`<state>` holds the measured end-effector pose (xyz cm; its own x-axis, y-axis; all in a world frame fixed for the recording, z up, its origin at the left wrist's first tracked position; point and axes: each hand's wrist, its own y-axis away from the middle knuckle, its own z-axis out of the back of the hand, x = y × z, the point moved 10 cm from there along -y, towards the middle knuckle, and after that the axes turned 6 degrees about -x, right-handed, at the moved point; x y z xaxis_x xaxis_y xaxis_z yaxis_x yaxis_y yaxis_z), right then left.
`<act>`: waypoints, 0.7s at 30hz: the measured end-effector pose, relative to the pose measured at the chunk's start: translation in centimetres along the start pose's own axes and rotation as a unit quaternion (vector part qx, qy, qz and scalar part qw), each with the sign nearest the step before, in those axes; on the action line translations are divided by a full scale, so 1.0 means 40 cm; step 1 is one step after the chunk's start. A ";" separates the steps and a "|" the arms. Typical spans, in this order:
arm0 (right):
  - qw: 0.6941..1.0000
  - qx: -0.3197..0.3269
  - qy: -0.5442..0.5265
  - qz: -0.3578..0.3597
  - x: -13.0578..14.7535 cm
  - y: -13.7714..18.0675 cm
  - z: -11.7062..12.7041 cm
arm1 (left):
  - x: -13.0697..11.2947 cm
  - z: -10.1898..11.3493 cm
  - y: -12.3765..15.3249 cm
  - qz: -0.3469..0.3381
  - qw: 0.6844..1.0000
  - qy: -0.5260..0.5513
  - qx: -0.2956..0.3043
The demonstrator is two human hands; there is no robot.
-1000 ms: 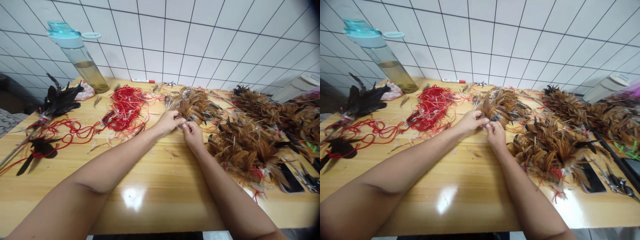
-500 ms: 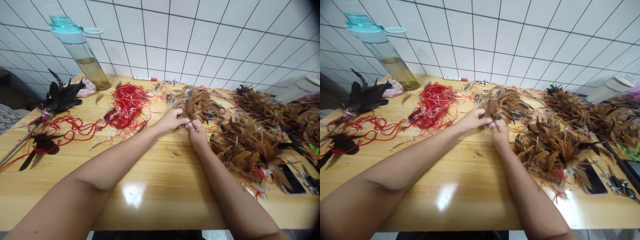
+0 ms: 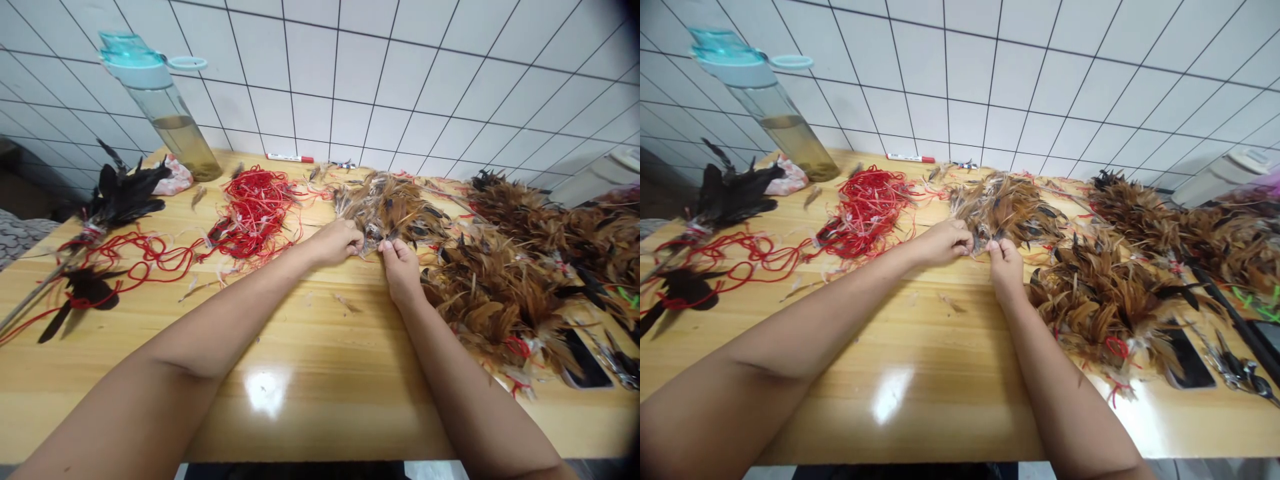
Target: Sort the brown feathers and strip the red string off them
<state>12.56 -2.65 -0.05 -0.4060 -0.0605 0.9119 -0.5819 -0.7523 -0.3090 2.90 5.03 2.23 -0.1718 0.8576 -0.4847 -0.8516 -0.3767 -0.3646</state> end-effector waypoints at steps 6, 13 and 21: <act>0.998 -0.022 0.048 0.023 0.016 0.001 0.011 | -0.042 0.049 -0.004 -0.019 0.999 0.015 -0.029; 0.990 -0.043 0.133 0.032 0.020 -0.003 0.025 | -0.097 0.057 -0.004 -0.073 0.996 -0.042 -0.034; 0.988 0.020 0.145 0.050 0.029 0.000 -0.010 | -0.107 0.050 -0.004 -0.083 0.985 -0.146 -0.030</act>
<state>11.79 -2.46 0.91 -0.6480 0.0495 0.7600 -0.5026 -0.7776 -0.3778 2.79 2.13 5.96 -0.1744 0.9702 -0.1682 -0.8508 -0.2344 -0.4703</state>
